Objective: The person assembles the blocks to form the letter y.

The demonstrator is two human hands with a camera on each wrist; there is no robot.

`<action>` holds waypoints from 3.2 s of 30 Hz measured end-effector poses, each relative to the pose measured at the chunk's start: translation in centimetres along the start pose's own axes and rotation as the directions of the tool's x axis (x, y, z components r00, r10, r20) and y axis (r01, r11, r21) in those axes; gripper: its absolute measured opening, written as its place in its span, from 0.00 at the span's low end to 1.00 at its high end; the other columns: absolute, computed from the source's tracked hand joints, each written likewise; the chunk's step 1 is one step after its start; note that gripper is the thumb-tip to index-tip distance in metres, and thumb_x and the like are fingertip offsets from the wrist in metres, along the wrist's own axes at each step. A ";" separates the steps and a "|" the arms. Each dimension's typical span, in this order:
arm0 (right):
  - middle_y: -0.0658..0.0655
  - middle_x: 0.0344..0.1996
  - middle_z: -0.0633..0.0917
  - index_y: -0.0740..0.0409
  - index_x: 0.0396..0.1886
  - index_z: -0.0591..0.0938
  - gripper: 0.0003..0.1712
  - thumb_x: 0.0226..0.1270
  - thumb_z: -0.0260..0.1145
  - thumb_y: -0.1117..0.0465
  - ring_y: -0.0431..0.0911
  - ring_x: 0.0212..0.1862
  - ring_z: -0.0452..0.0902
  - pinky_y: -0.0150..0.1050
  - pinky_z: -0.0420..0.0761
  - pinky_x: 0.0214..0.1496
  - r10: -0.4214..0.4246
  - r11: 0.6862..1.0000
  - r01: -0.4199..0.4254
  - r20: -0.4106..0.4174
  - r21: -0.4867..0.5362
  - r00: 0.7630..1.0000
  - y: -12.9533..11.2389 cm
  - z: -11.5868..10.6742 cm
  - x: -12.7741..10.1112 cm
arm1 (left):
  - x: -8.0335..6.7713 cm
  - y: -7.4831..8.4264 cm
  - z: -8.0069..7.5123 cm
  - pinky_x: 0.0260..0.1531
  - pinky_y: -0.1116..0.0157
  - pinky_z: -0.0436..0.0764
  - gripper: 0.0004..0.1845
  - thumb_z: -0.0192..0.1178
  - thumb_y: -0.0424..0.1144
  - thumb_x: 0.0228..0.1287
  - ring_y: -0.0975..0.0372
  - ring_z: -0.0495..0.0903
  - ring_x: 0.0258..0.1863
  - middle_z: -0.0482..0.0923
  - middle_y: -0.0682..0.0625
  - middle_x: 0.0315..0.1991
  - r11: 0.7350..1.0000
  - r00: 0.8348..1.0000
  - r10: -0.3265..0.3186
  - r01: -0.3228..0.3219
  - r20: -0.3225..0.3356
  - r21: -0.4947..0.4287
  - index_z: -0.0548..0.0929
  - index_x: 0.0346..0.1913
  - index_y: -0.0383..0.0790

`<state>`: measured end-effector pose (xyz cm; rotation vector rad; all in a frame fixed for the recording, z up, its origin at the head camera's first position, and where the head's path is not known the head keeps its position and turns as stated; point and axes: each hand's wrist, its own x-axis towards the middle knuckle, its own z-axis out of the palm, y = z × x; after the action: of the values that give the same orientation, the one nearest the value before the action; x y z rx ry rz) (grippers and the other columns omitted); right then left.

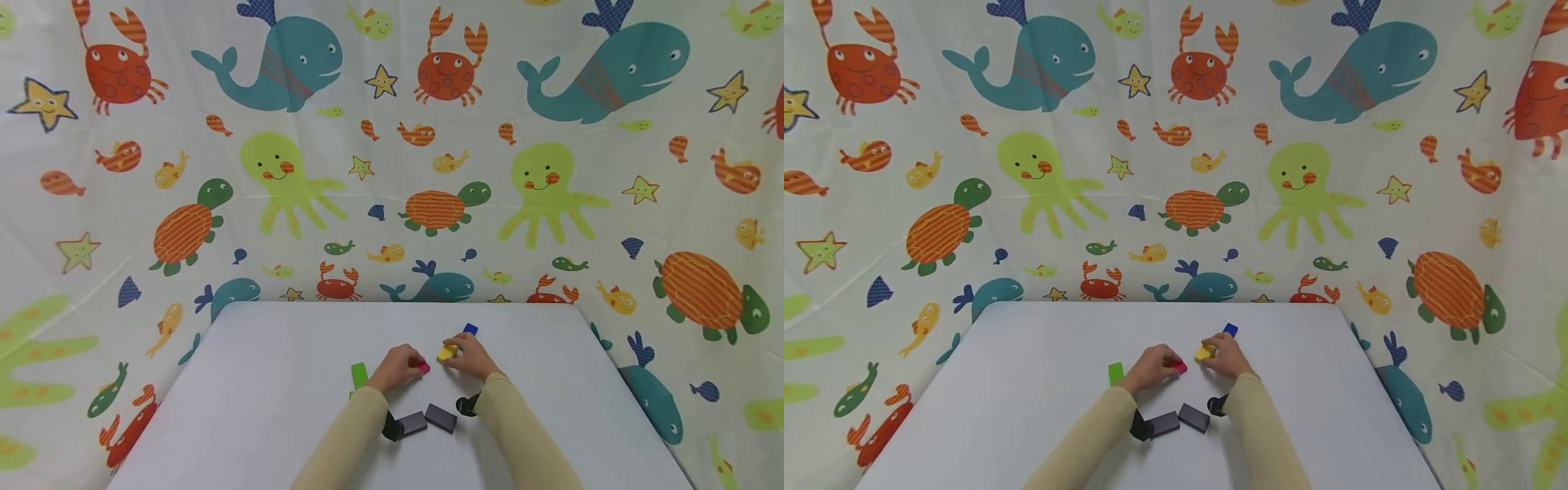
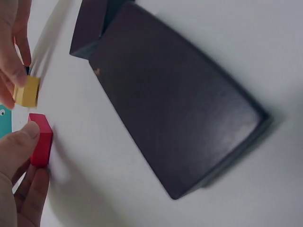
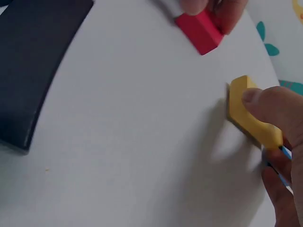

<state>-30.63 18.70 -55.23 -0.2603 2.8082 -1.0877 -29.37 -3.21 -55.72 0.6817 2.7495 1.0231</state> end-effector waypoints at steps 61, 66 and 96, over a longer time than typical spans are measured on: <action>0.64 0.51 0.78 0.63 0.50 0.83 0.20 0.59 0.74 0.62 0.58 0.55 0.74 0.54 0.73 0.61 -0.111 0.993 0.108 -0.055 -0.049 0.992 -1.9 2.4 -0.8 | -0.1 0.3 0.0 0.43 0.65 0.79 0.08 0.70 0.34 0.58 0.63 0.76 0.34 0.79 0.51 0.34 0.999 1.000 0.014 -0.014 -0.006 0.043 0.86 0.40 0.36; 0.64 0.51 0.78 0.62 0.50 0.83 0.20 0.59 0.74 0.61 0.57 0.56 0.74 0.53 0.73 0.61 -0.095 0.994 0.092 -0.046 -0.053 0.994 -2.0 2.6 -1.0 | -0.3 0.3 0.1 0.43 0.66 0.79 0.08 0.70 0.35 0.59 0.63 0.75 0.35 0.79 0.51 0.34 0.999 1.000 0.004 -0.004 0.005 0.044 0.86 0.40 0.36; 0.62 0.51 0.78 0.61 0.52 0.83 0.21 0.59 0.74 0.59 0.55 0.55 0.74 0.51 0.74 0.61 -0.066 0.996 0.062 -0.064 -0.056 0.996 -2.5 3.8 0.3 | 0.0 -0.8 -1.1 0.45 0.66 0.80 0.10 0.70 0.36 0.59 0.63 0.75 0.36 0.79 0.51 0.35 0.998 0.999 0.012 -0.014 0.031 0.059 0.85 0.42 0.37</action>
<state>-29.93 14.32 -56.34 -0.3276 2.9101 -1.0526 -30.00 -4.43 -55.40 0.7178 2.7626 0.9296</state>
